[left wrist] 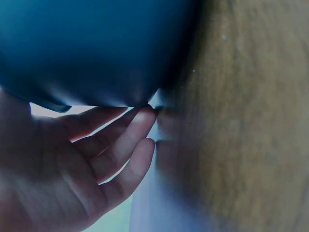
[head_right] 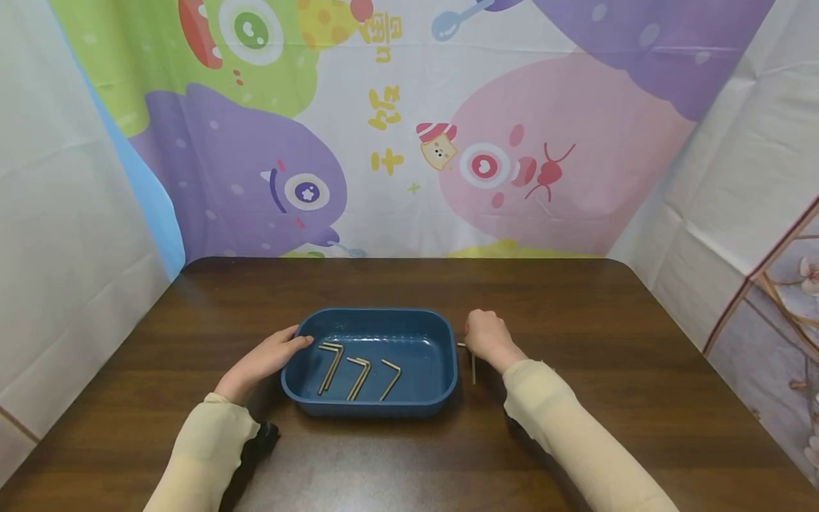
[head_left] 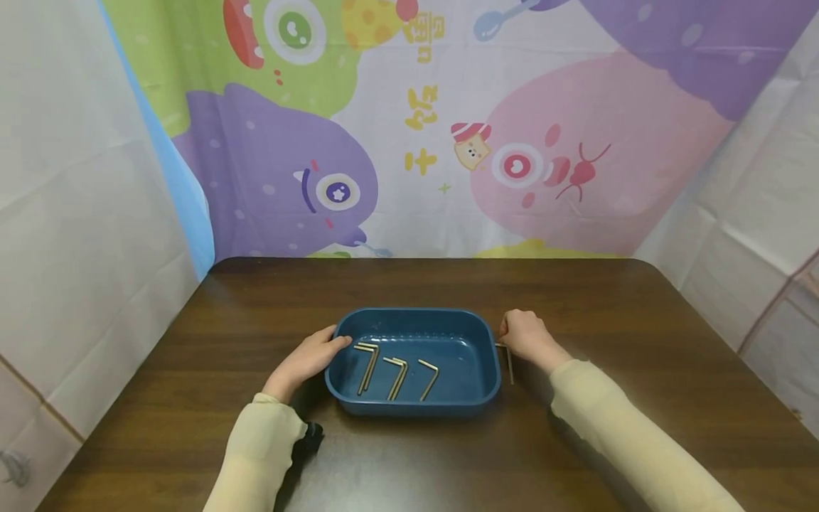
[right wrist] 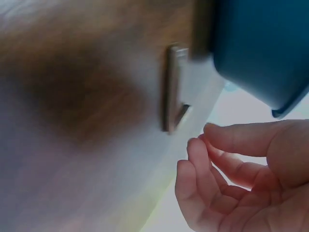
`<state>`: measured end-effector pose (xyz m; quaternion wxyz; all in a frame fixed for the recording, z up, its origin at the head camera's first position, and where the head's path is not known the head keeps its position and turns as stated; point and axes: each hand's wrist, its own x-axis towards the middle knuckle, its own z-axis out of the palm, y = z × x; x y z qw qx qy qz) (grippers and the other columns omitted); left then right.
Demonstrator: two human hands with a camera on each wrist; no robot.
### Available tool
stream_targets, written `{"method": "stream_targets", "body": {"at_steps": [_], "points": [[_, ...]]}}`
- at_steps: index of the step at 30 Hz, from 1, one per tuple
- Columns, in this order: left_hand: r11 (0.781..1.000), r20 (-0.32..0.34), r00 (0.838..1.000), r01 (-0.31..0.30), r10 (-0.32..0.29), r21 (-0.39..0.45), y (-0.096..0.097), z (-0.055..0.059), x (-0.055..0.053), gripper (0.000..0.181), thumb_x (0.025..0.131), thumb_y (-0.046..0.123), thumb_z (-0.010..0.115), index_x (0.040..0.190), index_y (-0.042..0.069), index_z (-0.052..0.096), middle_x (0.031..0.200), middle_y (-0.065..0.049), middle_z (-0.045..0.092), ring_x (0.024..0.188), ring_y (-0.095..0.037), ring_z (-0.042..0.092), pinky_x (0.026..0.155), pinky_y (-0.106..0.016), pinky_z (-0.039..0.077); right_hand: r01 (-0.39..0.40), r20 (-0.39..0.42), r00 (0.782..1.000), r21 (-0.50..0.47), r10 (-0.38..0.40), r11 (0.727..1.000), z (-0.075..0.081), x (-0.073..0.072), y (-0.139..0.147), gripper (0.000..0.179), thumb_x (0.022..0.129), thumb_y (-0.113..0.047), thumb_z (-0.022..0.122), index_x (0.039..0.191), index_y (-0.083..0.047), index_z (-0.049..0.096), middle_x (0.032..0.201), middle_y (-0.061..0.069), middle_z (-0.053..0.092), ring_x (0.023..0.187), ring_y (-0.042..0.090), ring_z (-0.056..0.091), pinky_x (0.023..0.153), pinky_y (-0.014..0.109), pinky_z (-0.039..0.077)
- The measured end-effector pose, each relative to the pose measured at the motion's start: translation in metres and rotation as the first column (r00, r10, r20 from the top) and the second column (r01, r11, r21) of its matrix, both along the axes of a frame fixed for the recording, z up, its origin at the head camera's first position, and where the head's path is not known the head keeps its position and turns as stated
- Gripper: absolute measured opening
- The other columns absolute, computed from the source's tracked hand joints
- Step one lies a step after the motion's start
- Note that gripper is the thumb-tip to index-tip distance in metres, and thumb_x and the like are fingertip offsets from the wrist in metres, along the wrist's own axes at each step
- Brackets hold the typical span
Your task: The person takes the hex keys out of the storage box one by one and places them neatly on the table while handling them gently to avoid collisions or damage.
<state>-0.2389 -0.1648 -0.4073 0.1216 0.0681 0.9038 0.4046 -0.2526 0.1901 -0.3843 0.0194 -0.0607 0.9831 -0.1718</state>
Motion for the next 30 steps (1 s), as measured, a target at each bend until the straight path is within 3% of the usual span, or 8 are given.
{"method": "stream_targets", "body": {"at_steps": [6, 11, 15, 20, 26, 30], "points": [[1.000, -0.003, 1.000, 0.007, -0.007, -0.003, 0.000, -0.001, 0.000, 0.052, 0.095, 0.031, 0.039, 0.137, 0.001, 0.036, 0.133, -0.020, 0.046, 0.120, -0.035, 0.045, 0.098, -0.053, 0.035, -0.023, -0.102, 0.995, -0.013, 0.022, 1.000, 0.014, 0.004, -0.007, 0.012, 0.077, 0.000, 0.051, 0.078, -0.002, 0.062, 0.079, 0.011, 0.063, 0.072, 0.025, 0.058, 0.065, 0.039, 0.048], [1.000, 0.002, 1.000, 0.012, -0.012, 0.011, -0.001, -0.001, -0.001, 0.053, 0.095, 0.031, 0.039, 0.138, 0.000, 0.034, 0.135, -0.021, 0.044, 0.122, -0.036, 0.043, 0.099, -0.054, 0.034, -0.044, -0.225, 0.974, -0.014, 0.039, 0.999, 0.026, 0.010, -0.022, 0.015, 0.081, 0.001, 0.048, 0.081, -0.002, 0.062, 0.083, 0.013, 0.062, 0.075, 0.028, 0.059, 0.068, 0.041, 0.049], [1.000, 0.004, 1.000, 0.012, -0.012, 0.012, -0.001, -0.001, -0.001, 0.054, 0.095, 0.030, 0.038, 0.138, -0.001, 0.034, 0.135, -0.022, 0.043, 0.122, -0.037, 0.042, 0.099, -0.054, 0.033, -0.085, -0.249, 0.965, -0.017, 0.078, 0.996, 0.029, 0.018, -0.038, 0.014, 0.084, -0.001, 0.049, 0.082, -0.003, 0.063, 0.083, 0.011, 0.060, 0.075, 0.025, 0.057, 0.067, 0.040, 0.049], [1.000, 0.007, 1.000, 0.011, -0.012, 0.020, -0.001, 0.000, 0.000, 0.053, 0.095, 0.030, 0.039, 0.138, 0.000, 0.035, 0.134, -0.021, 0.044, 0.121, -0.036, 0.043, 0.099, -0.053, 0.034, -0.138, -0.240, 0.962, -0.030, 0.127, 0.990, 0.027, 0.024, -0.056, 0.008, 0.084, -0.005, 0.056, 0.085, -0.004, 0.063, 0.083, 0.008, 0.060, 0.071, 0.019, 0.055, 0.066, 0.035, 0.049], [1.000, 0.012, 1.000, 0.003, -0.003, 0.016, -0.002, 0.001, 0.001, 0.052, 0.095, 0.030, 0.039, 0.137, 0.000, 0.035, 0.134, -0.021, 0.045, 0.121, -0.036, 0.044, 0.099, -0.054, 0.033, -0.190, -0.135, 0.973, -0.002, 0.188, 0.982, 0.020, 0.028, -0.072, 0.011, 0.083, -0.015, 0.062, 0.088, -0.006, 0.062, 0.076, 0.003, 0.057, 0.064, 0.014, 0.051, 0.060, 0.030, 0.046], [1.000, 0.012, 1.000, 0.006, -0.006, 0.020, -0.001, 0.001, 0.000, 0.053, 0.095, 0.030, 0.039, 0.138, 0.000, 0.035, 0.134, -0.021, 0.044, 0.122, -0.036, 0.043, 0.100, -0.054, 0.033, -0.200, -0.065, 0.977, 0.037, 0.202, 0.979, 0.015, 0.030, -0.081, 0.020, 0.082, -0.023, 0.065, 0.092, -0.006, 0.062, 0.081, 0.004, 0.059, 0.065, 0.014, 0.052, 0.060, 0.030, 0.047]]}}
